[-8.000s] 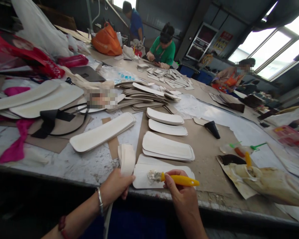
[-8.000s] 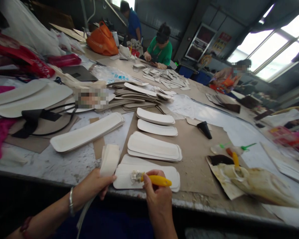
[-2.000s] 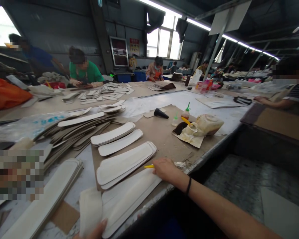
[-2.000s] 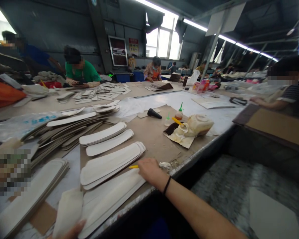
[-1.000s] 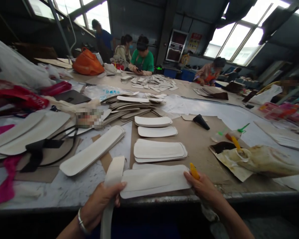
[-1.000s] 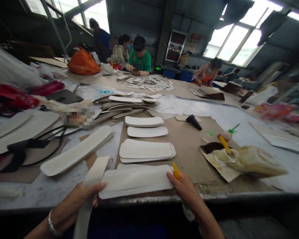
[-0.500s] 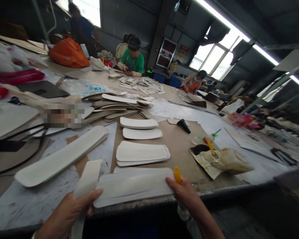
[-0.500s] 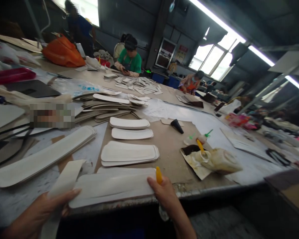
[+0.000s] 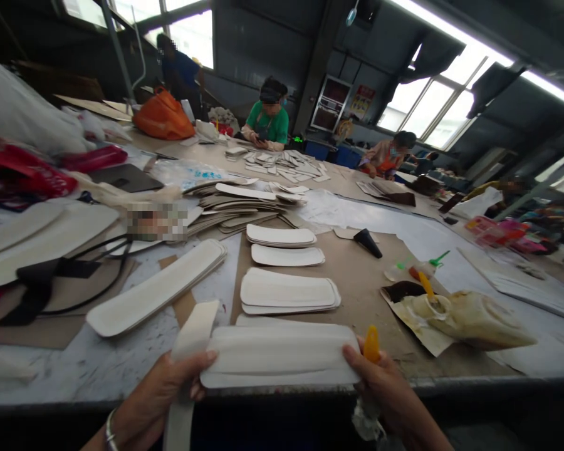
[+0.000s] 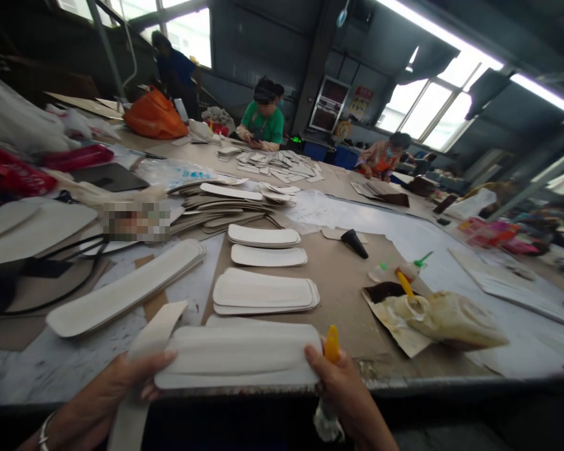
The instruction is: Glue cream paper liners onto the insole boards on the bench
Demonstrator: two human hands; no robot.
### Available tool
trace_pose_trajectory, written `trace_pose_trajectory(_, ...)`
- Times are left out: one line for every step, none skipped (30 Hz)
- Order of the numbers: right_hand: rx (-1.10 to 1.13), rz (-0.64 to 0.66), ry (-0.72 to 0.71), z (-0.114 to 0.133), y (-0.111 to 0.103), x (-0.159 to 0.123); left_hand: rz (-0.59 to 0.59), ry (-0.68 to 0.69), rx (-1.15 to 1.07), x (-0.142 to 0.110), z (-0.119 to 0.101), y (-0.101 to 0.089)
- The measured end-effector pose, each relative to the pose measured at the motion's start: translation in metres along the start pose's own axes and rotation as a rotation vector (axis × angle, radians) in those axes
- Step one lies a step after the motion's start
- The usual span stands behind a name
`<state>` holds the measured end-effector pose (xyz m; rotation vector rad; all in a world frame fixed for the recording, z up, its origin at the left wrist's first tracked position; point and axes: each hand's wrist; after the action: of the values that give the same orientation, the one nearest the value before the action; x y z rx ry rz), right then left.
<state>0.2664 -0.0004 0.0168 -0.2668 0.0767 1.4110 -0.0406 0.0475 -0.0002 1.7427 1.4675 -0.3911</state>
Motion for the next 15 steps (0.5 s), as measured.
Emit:
trace_pose_trajectory(0.071, 0.012, 0.028, 0.000, 0.000, -0.001, 0.024, -0.009, -0.027, -0.002, -0.002, 0.002)
trace_pose_trajectory(0.134, 0.020, 0.049, 0.000, 0.000, -0.001, 0.049, -0.021, -0.051, -0.003, -0.004, 0.004)
trace_pose_trajectory(0.185, 0.021, 0.062, 0.000, 0.001, -0.001, 0.071, -0.037, -0.074, -0.003, -0.005, 0.005)
trace_pose_trajectory(0.228, 0.020, 0.072, 0.000, 0.002, -0.001, 0.093, -0.055, -0.097, -0.002, -0.005, 0.005)
trace_pose_trajectory(0.267, 0.017, 0.080, 0.000, 0.003, 0.000, 0.111, -0.071, -0.123, -0.001, -0.005, 0.005)
trace_pose_trajectory(0.303, 0.017, 0.088, 0.000, 0.004, 0.001, 0.123, -0.082, -0.150, 0.001, -0.005, 0.004)
trace_pose_trajectory(0.330, 0.019, 0.094, 0.000, 0.005, 0.002, 0.131, -0.090, -0.171, 0.004, -0.004, 0.003)
trace_pose_trajectory(0.347, 0.024, 0.099, 0.000, 0.006, 0.003, 0.136, -0.093, -0.184, 0.006, -0.004, 0.002)
trace_pose_trajectory(0.357, 0.028, 0.102, 0.000, 0.007, 0.005, 0.140, -0.095, -0.188, 0.007, -0.004, 0.001)
trace_pose_trajectory(0.360, 0.030, 0.103, 0.000, 0.007, 0.006, 0.146, -0.094, -0.183, 0.008, -0.003, 0.001)
trace_pose_trajectory(0.358, 0.029, 0.101, 0.000, 0.008, 0.008, 0.152, -0.091, -0.175, 0.009, -0.004, 0.000)
trace_pose_trajectory(0.349, 0.029, 0.099, -0.001, 0.008, 0.010, 0.154, -0.087, -0.165, 0.010, -0.004, 0.000)
trace_pose_trajectory(0.333, 0.029, 0.096, -0.001, 0.008, 0.011, 0.151, -0.086, -0.156, 0.011, -0.004, 0.000)
trace_pose_trajectory(0.307, 0.026, 0.091, -0.002, 0.008, 0.013, 0.144, -0.088, -0.147, 0.013, -0.005, 0.000)
trace_pose_trajectory(0.274, 0.025, 0.085, -0.003, 0.007, 0.016, 0.134, -0.092, -0.138, 0.015, -0.005, 0.000)
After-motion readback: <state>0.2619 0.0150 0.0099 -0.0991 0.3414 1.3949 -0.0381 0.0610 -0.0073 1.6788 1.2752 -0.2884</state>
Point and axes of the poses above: each hand's wrist, its own x-axis towards the middle knuckle, its own y-axis out of the palm, z = x × y, and after that the axes turned 10 degrees about -y, right-handed
